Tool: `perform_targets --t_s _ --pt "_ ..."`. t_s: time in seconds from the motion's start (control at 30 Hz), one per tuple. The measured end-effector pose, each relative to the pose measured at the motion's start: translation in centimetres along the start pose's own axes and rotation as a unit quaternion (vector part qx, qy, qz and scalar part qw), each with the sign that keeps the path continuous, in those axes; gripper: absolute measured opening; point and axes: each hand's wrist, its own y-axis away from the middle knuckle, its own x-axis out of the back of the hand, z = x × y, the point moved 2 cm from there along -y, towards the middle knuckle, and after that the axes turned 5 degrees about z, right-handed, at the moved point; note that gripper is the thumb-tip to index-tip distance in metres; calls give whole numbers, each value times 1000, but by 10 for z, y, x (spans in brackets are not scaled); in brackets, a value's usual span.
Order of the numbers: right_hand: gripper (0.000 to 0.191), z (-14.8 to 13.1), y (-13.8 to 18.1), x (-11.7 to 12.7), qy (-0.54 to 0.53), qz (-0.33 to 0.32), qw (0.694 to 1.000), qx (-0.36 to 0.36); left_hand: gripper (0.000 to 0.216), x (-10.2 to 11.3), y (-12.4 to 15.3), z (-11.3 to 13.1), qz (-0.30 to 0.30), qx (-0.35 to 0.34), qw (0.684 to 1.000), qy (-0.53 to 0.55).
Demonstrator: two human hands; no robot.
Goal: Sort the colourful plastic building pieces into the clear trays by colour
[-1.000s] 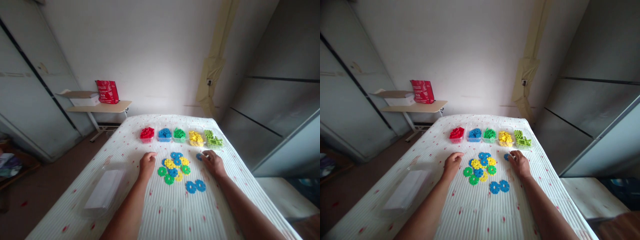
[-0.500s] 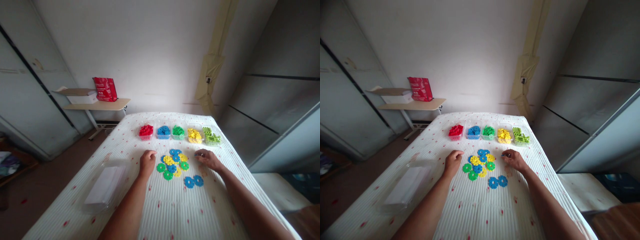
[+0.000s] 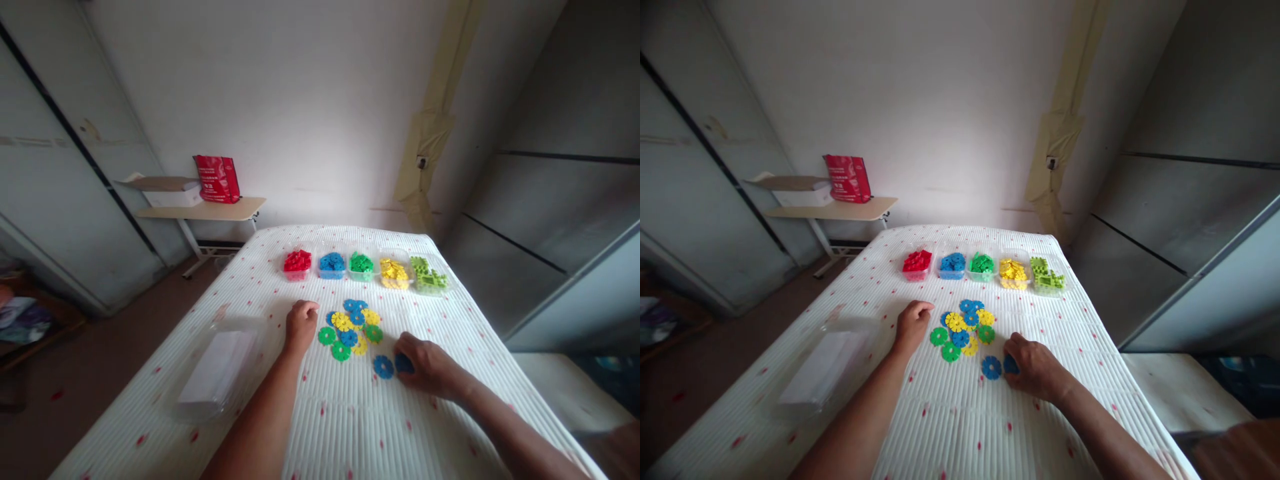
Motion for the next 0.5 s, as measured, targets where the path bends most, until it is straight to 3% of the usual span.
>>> perform_targets --t_s 0.23,0.37,0.5 --pt "19 -12 -5 8 -111 41 992 44 23 0 0 0 -1 6 1000 6" --pt "25 -23 -6 -8 -74 27 996 48 23 0 1 1 -3 8 1000 7" --pt "18 -29 -6 -24 -8 12 999 40 23 0 1 1 -5 8 1000 4"
